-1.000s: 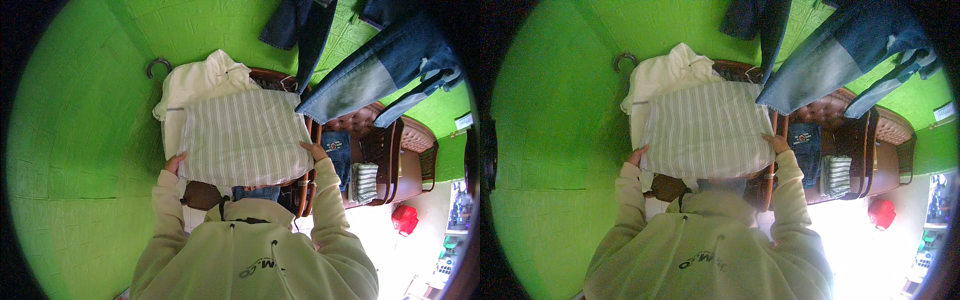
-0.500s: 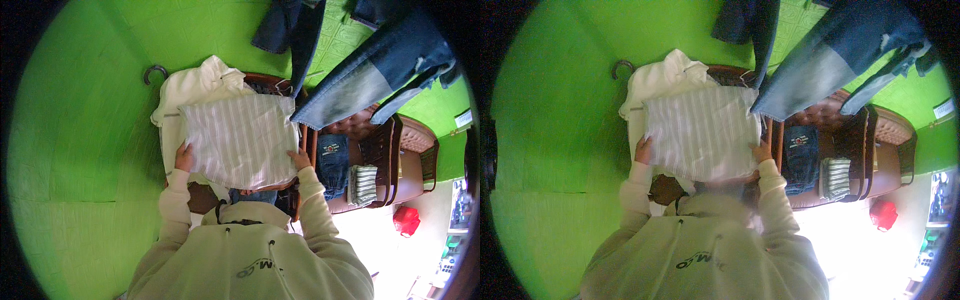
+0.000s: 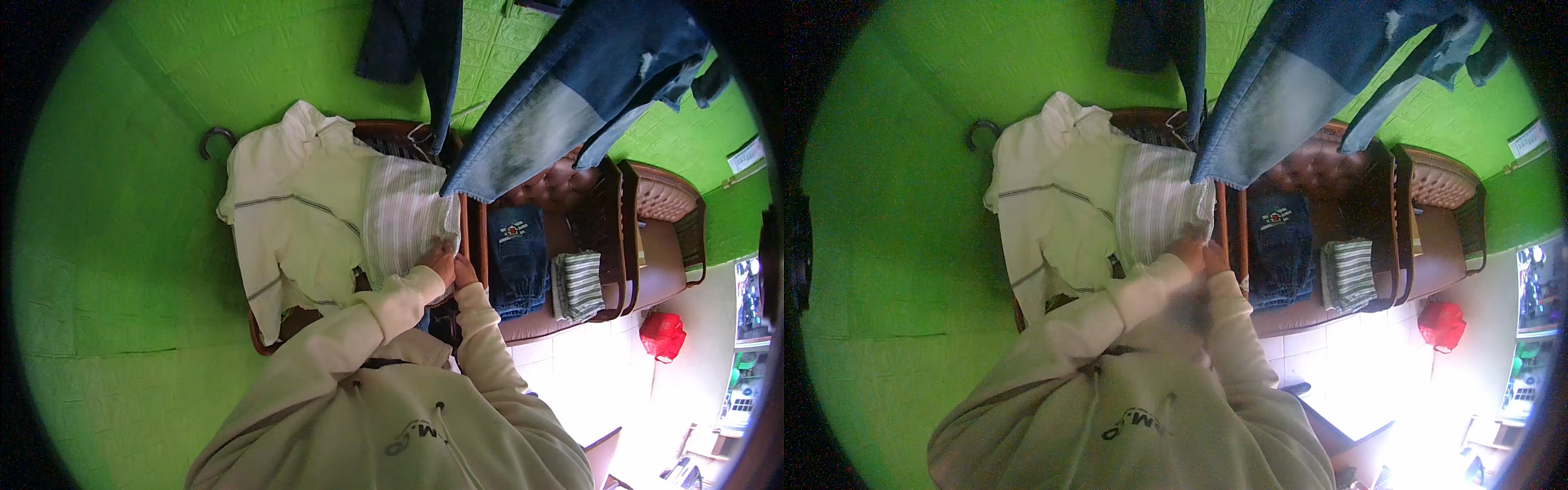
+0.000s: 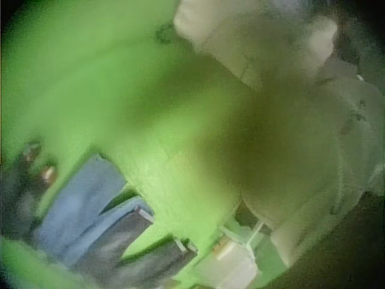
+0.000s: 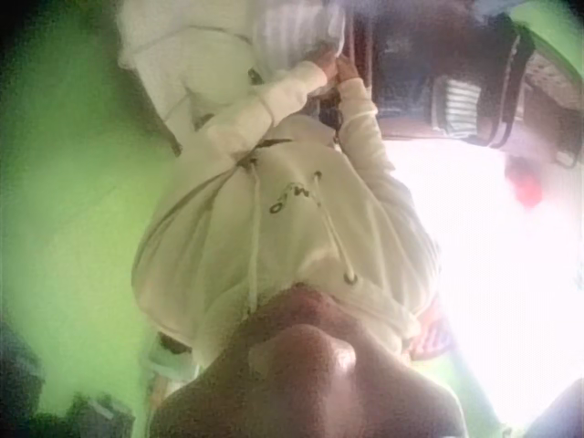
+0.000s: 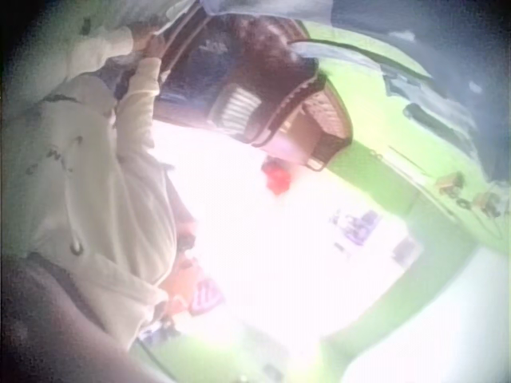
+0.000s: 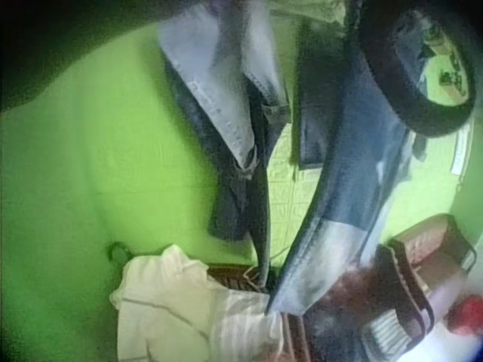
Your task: The person folds a light-colored checkered shirt and a striped shirt on a brown leather sofa. They smooth each garment, fold the sleeves and body, and place the finished folds on the sofa.
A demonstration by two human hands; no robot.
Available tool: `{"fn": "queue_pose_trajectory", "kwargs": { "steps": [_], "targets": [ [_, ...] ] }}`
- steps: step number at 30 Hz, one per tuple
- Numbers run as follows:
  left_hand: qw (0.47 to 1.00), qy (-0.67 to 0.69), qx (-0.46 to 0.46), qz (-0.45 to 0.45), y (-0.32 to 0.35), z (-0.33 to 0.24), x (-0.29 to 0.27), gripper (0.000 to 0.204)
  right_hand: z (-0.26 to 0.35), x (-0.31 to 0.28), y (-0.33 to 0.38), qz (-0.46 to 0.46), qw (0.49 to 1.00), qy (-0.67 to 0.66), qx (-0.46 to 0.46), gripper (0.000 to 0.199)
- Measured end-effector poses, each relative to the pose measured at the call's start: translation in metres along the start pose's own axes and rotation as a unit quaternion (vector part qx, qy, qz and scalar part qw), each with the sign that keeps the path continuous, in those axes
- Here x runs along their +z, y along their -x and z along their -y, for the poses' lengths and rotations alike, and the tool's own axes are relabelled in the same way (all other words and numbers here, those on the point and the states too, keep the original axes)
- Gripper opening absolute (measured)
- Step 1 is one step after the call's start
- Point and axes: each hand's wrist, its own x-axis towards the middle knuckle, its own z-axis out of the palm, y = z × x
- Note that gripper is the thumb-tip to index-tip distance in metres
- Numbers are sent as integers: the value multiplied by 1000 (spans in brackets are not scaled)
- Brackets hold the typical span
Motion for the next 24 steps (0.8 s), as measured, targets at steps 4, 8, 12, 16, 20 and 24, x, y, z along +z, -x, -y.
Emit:
{"fn": "queue_pose_trajectory", "kwargs": {
  "steps": [4,8,12,16,20,24],
  "targets": [
    [994,66,-64,-66,14,-4,-12,62,12,9,7,-48,993,-105,40,28],
    [971,131,-88,-177,21,0,-36,57,39,15,20,-64,951,-301,44,28],
    [949,155,-111,-251,27,16,-66,52,63,13,34,-138,965,-191,117,27],
    [947,63,-110,-295,45,18,-91,38,93,13,47,-83,961,-259,54,29],
    [991,97,-52,-73,66,-5,-87,51,121,20,45,-26,917,-398,27,41],
    [987,131,57,-73,82,-1,-69,74,125,28,46,-52,936,-348,30,48]
  ]
}}
